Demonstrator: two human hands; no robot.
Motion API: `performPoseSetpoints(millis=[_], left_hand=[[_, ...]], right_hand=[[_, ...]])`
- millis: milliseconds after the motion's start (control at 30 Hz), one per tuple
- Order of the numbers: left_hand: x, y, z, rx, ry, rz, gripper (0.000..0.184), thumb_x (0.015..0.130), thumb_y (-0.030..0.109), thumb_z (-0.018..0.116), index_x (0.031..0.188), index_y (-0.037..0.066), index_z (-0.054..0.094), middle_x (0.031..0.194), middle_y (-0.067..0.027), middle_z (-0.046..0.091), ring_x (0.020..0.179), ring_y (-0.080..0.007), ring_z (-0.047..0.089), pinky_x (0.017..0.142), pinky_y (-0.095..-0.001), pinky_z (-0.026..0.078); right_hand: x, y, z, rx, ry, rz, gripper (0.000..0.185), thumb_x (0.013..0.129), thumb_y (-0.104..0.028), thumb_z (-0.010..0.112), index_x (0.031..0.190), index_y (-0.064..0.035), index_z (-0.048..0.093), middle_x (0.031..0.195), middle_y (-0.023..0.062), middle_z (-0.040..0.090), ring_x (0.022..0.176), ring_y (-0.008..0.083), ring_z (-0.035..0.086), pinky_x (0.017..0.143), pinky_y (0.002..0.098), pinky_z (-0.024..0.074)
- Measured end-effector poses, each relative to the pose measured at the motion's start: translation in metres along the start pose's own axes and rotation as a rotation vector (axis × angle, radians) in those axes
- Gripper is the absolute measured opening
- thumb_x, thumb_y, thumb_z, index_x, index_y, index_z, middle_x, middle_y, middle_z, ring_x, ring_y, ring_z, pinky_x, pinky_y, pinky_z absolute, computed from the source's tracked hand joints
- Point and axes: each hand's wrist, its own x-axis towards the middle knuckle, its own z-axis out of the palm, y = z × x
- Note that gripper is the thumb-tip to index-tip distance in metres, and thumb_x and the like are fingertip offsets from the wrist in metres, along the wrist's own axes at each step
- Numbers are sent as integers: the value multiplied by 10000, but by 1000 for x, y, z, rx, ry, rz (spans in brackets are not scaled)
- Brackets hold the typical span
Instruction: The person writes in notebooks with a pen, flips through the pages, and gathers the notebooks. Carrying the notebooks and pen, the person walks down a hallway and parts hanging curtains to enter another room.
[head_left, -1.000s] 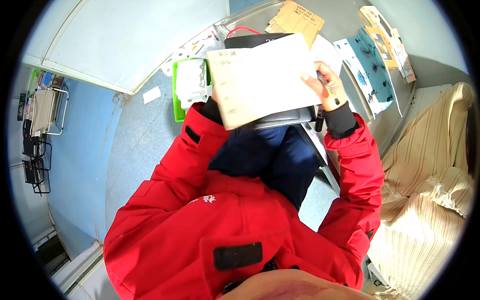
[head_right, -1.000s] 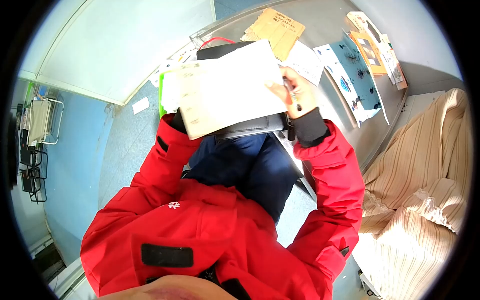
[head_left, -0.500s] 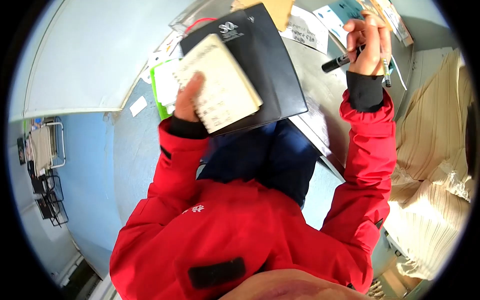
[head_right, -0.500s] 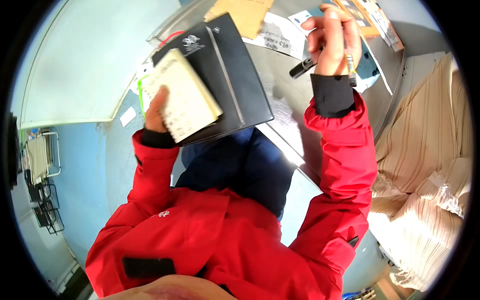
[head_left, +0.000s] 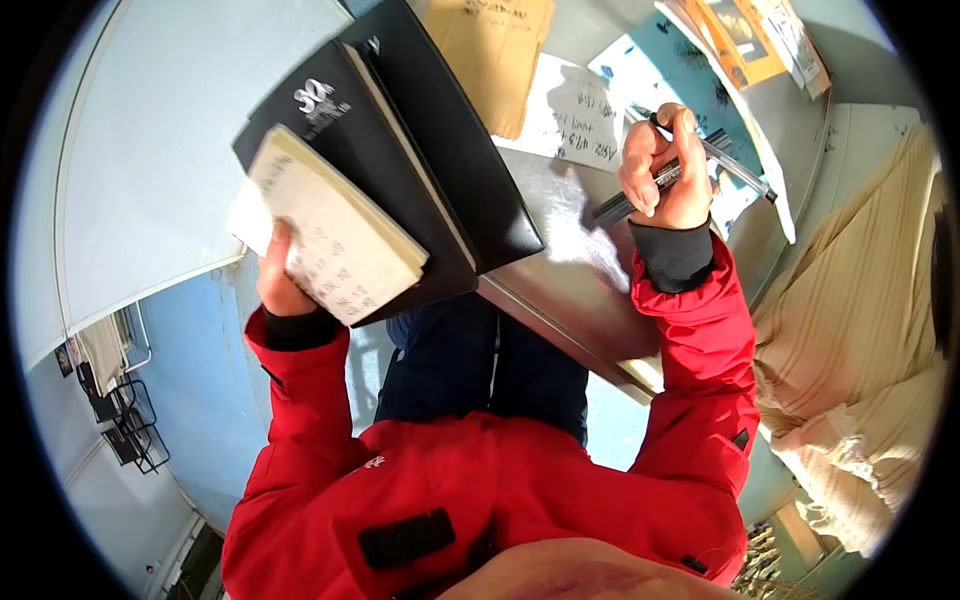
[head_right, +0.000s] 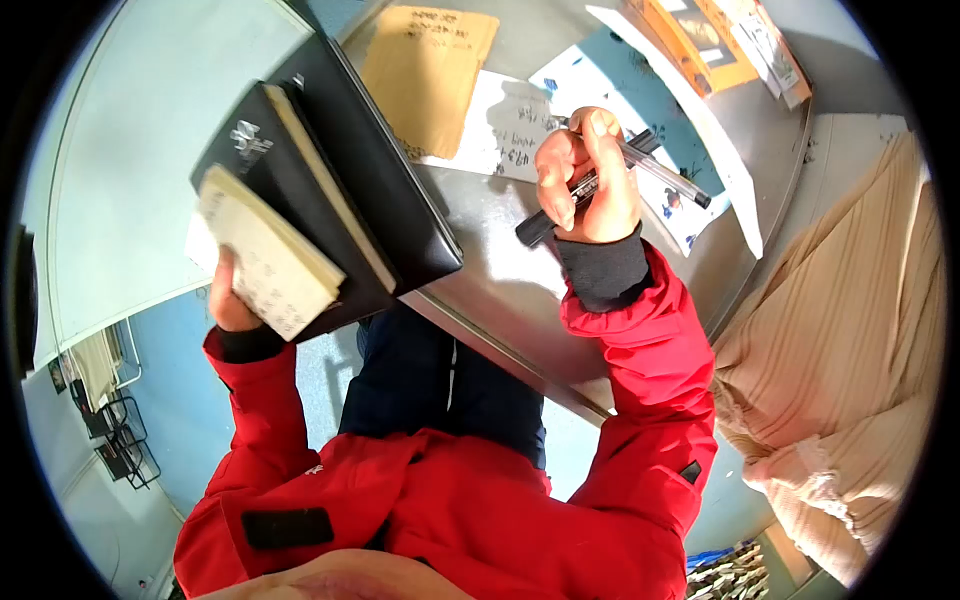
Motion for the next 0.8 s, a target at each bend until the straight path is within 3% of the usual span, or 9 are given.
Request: performPoseSetpoints(millis=[100,167,267,300,367,433,600,700,800], left_hand=[[-25,6,17,-18,115,-21,437,887,151,578,1276,-14,468,1145,-164,606,971,-260,645,821,-363,543],[-49,17,27,31,166,10,416,877,111,593,1257,-18,483,1132,-165,612,959,-250,648,809,-347,546],[-85,38,33,51,234,-72,338,861,98,637,1166,-22,557,1042,-132,654,905,-227,662,786,-330,546],[-104,47,38,79,277,-104,311,867,105,635,1143,-24,575,1023,-129,661,882,-222,667,772,-328,549],[-136,78,53,61,295,-172,310,869,103,636,1145,-24,575,1025,-133,663,872,-219,670,759,-332,553],[-169,103,68,30,339,-197,316,868,101,641,1150,-24,573,1025,-134,665,866,-219,672,751,-336,556],[-248,165,92,-22,516,-109,363,872,133,631,1186,-32,553,1055,-145,659,883,-232,674,772,-331,556],[-286,188,78,-161,506,-42,345,876,160,649,1165,-14,576,1059,-125,658,891,-210,666,760,-331,550],[-297,180,37,-334,463,78,368,895,215,629,1181,-7,567,1054,-124,661,892,-212,669,759,-336,553]], right_hand=[[2,-13,38,183,5,191,350,1009,-426,352,1037,-103,483,576,108,526,326,111,320,322,242,265],[-2,-9,59,56,-6,209,424,1001,-469,347,1139,-92,485,528,78,502,318,114,316,332,251,252],[-8,-14,105,-84,160,408,370,974,-425,456,1112,-83,494,519,55,486,320,113,327,335,250,249],[-11,-15,116,-42,69,407,307,966,-370,495,1080,-85,501,541,64,498,335,118,350,340,247,260],[-17,-27,159,-54,88,548,271,958,-339,510,1057,-87,503,576,83,517,363,127,391,349,243,284],[-29,-36,197,123,-38,644,236,960,-327,504,1039,-105,512,621,111,549,391,139,431,359,237,316],[-67,-45,283,75,-142,809,222,991,-299,453,1049,-95,520,667,139,594,379,134,459,339,230,338],[-95,-56,346,-238,-276,733,208,985,-257,470,1061,-69,518,670,140,601,373,129,452,340,226,337],[-108,-71,414,-574,-574,491,195,947,-155,533,1099,-32,530,789,123,632,463,96,491,397,213,366]])
